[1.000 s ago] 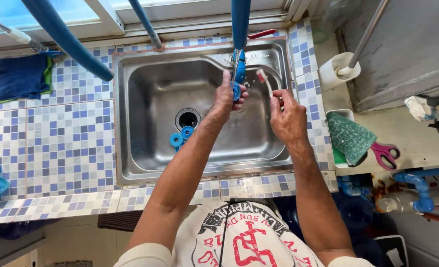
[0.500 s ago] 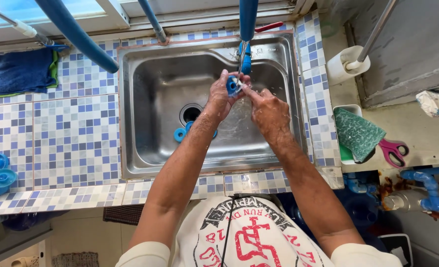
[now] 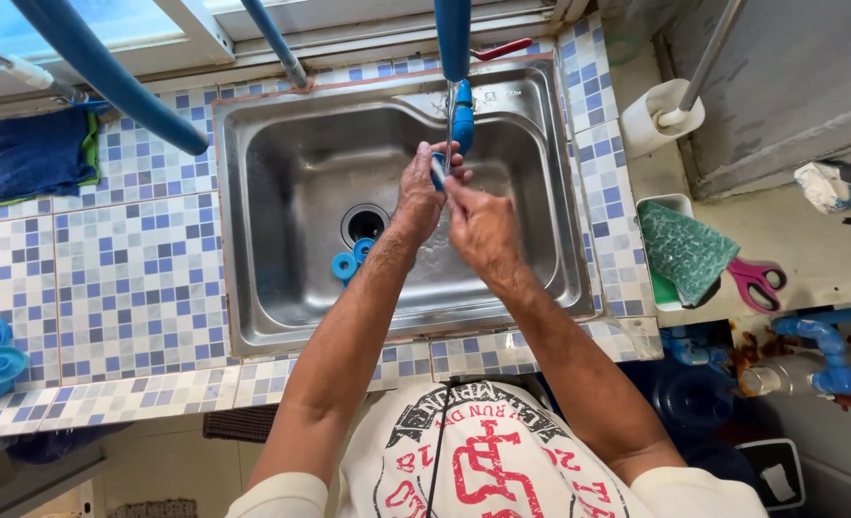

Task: The person is manually cleaning blue bottle caps using a toothbrush and water in a sink.

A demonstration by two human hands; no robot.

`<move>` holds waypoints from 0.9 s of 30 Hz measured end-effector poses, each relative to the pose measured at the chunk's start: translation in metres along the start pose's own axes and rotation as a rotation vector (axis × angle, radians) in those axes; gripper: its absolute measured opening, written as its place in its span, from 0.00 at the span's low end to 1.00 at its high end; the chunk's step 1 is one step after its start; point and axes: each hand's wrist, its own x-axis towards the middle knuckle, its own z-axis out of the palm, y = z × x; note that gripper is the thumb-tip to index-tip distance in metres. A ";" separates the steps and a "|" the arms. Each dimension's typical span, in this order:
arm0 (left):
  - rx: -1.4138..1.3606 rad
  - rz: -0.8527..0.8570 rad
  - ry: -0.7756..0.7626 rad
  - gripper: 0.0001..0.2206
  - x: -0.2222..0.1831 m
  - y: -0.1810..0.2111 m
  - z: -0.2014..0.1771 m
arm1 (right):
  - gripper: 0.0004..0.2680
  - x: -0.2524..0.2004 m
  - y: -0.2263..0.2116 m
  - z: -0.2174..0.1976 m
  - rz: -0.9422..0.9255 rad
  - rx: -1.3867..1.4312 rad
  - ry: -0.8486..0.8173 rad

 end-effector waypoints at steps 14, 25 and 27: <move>0.036 -0.087 0.079 0.24 0.001 0.012 -0.012 | 0.20 -0.008 -0.020 -0.007 0.087 -0.615 -0.221; -0.082 0.002 0.124 0.11 -0.001 0.002 0.006 | 0.12 0.015 0.013 0.006 -0.015 0.044 0.168; -0.084 0.045 0.112 0.11 -0.011 0.003 0.020 | 0.09 0.025 0.011 0.010 -0.189 0.058 0.251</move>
